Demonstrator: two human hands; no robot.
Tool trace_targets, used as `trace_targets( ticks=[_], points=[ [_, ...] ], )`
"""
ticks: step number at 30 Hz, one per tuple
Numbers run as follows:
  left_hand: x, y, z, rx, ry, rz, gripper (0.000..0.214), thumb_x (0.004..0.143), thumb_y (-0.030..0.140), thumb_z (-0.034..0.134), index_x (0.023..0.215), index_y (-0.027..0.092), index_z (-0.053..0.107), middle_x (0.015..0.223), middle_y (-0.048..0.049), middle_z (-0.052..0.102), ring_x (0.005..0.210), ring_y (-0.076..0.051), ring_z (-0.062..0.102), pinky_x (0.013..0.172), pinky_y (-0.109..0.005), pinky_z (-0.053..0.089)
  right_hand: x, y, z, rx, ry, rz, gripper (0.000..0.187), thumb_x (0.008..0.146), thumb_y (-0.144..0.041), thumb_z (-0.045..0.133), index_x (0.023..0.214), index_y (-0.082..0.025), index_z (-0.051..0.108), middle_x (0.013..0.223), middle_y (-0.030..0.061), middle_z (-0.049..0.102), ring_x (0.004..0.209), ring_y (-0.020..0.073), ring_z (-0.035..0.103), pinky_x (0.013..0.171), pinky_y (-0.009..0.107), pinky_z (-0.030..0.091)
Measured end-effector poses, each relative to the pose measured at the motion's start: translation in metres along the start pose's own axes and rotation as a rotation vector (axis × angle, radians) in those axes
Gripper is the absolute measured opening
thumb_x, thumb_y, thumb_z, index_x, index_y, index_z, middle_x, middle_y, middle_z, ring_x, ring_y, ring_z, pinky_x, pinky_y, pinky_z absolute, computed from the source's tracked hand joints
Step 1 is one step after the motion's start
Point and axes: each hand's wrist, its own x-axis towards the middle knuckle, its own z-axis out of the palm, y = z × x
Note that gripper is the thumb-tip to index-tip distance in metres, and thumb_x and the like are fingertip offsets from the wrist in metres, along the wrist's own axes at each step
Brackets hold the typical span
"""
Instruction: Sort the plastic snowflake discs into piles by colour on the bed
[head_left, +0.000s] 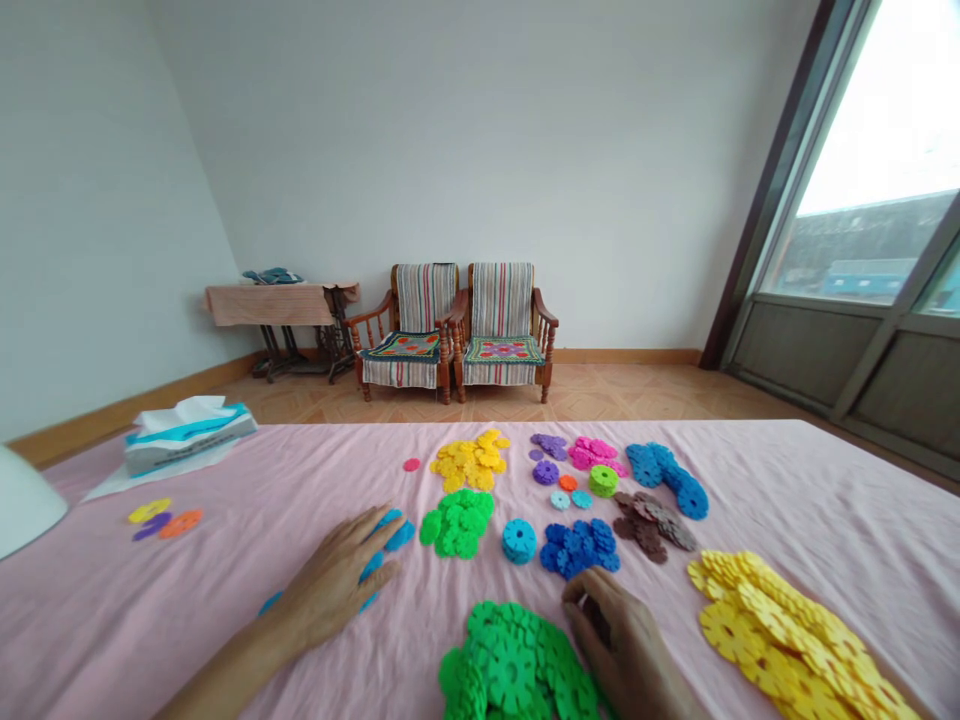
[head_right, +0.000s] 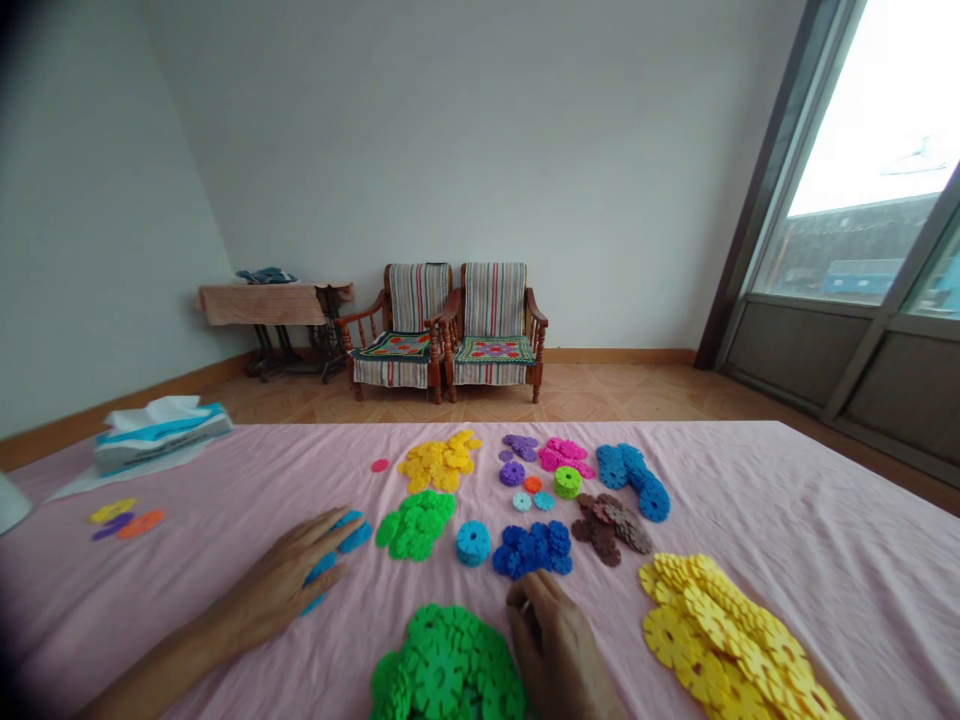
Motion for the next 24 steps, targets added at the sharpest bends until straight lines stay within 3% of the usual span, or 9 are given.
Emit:
trace_targets(
  ticks=[4,10,15,19,24],
  points=[
    [-0.005,0.003,-0.004,-0.007,0.009,-0.006,0.048,0.090,0.048,0.044,0.134,0.030,0.048,0.143,-0.0035,0.045,0.128,-0.026,0.045,0.108,-0.041,0.036,0.000,0.000,-0.002,-0.001,-0.010,0.002,0.016,0.088,-0.024,0.043,0.078,-0.019,0.055,0.072,0.0012,0.060,0.059,0.0132,0.054,0.054,0.022,0.039],
    [-0.008,0.009,-0.010,-0.019,0.019,-0.048,0.060,0.091,0.047,0.043,0.145,0.028,0.028,0.149,-0.0059,0.036,0.135,-0.027,0.034,0.110,-0.046,0.030,0.000,0.000,-0.001,0.028,-0.014,0.005,0.020,0.089,-0.029,0.042,0.078,-0.020,0.056,0.072,0.0018,0.061,0.061,0.0141,0.056,0.056,0.023,0.041],
    [-0.010,0.008,-0.009,-0.011,0.009,-0.043,0.065,0.086,0.053,0.049,0.144,0.028,0.031,0.148,-0.0063,0.037,0.135,-0.030,0.034,0.110,-0.049,0.029,-0.001,0.002,0.001,0.048,0.040,0.003,0.024,0.090,-0.035,0.043,0.076,-0.021,0.055,0.068,0.0016,0.060,0.056,0.0138,0.053,0.051,0.023,0.038],
    [-0.008,0.010,-0.005,-0.010,0.012,-0.072,0.056,0.089,0.046,0.046,0.141,0.028,0.037,0.145,-0.0053,0.043,0.132,-0.028,0.039,0.109,-0.048,0.032,0.000,0.001,-0.001,0.020,-0.013,-0.009,0.019,0.089,-0.028,0.043,0.078,-0.020,0.055,0.072,0.0019,0.061,0.058,0.0136,0.055,0.053,0.023,0.040],
    [-0.006,0.019,0.000,0.002,0.133,-0.080,0.052,0.090,0.043,0.044,0.139,0.027,0.039,0.144,-0.0061,0.043,0.134,-0.028,0.036,0.111,-0.051,0.028,0.005,-0.003,-0.004,-0.026,-0.010,0.002,0.016,0.088,-0.022,0.042,0.080,-0.020,0.055,0.073,0.0019,0.061,0.060,0.0138,0.056,0.056,0.023,0.042]
  ],
)
